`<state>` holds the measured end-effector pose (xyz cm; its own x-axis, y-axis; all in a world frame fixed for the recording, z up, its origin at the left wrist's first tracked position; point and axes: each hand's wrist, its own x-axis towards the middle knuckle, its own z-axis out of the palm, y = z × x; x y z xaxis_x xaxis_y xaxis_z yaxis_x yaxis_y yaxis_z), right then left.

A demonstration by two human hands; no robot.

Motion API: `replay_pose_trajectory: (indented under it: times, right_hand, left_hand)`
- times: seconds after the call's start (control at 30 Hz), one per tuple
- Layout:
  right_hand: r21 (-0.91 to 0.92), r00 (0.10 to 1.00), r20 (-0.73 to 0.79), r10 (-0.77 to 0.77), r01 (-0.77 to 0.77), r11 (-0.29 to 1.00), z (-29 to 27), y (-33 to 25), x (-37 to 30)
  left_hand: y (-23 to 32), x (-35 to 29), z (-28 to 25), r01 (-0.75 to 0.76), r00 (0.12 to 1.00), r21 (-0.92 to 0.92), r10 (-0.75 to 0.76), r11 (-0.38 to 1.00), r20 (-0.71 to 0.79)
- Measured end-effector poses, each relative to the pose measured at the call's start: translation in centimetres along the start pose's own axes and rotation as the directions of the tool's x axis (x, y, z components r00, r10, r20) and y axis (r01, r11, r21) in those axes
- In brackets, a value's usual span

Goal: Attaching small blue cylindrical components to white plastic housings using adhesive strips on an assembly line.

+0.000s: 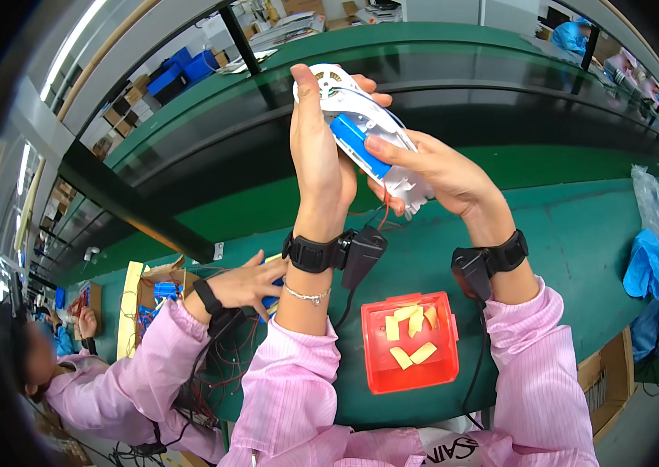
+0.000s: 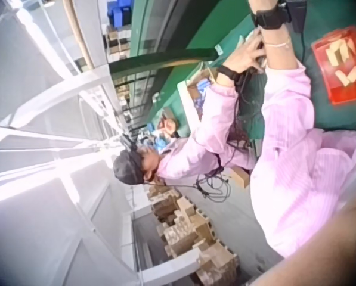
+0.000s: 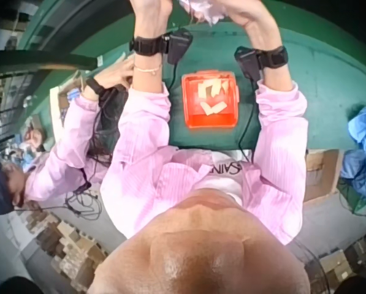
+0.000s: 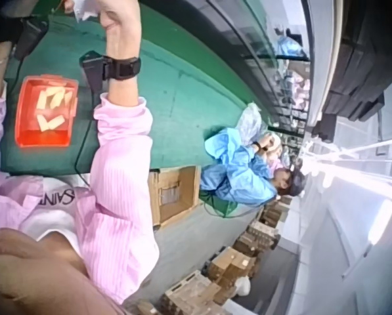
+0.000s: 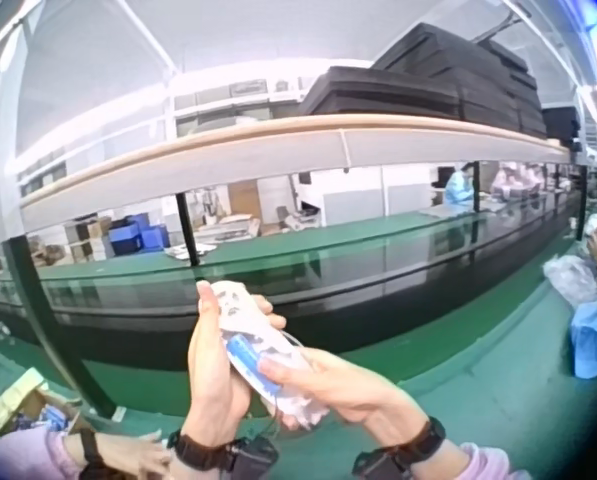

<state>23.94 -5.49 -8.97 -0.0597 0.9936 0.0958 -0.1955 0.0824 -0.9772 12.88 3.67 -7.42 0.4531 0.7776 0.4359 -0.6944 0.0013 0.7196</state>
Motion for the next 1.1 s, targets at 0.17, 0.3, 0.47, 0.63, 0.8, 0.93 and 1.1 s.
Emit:
replay_pose_trajectory:
  times: [0.17, 0.3, 0.47, 0.63, 0.8, 0.93, 1.1]
  right_hand:
    - [-0.113, 0.997, -0.072, 0.006, -0.015, 0.993, -2.3, -0.2, 0.2]
    - [-0.509, 0.941, -0.264, -0.211, 0.05, 0.859, -5.2, 0.3, 0.7]
    - [-0.662, 0.806, -0.498, -0.321, -0.113, 0.741, -8.4, 0.2, -0.7]
    - [-0.681, 0.813, -0.474, -0.337, -0.096, 0.726, -9.9, -1.3, -2.3]
    - [-0.681, 0.821, -0.459, -0.339, -0.08, 0.728, -11.0, -2.5, -3.6]
    - [-0.73, 0.808, -0.505, -0.304, -0.211, 0.651, -13.0, -2.9, -5.0]
    - [-0.81, 0.837, -0.504, -0.214, -0.372, 0.453, -13.4, -2.5, -6.2]
  left_hand:
    - [-1.1, 1.4, -1.6, 0.122, 0.99, 0.139, -0.13, 0.983, 0.047]
    - [-2.6, 2.5, -4.7, 0.313, 0.944, 0.324, -0.329, 0.893, -0.006]
    - [-7.1, 3.3, -7.7, 0.303, 0.934, 0.082, -0.278, 0.95, -0.224]
    - [-11.0, 3.9, -12.7, 0.352, 0.877, 0.052, -0.31, 0.934, -0.368]
    - [-15.3, 4.7, -16.9, 0.335, 0.793, 0.338, -0.07, 0.879, -0.605]
    - [-14.3, 4.0, -15.1, 0.449, 0.885, 0.721, -0.152, 0.528, -0.44]
    - [-9.6, 5.1, -13.8, 0.231, 0.966, 0.949, -0.165, 0.214, -0.198]
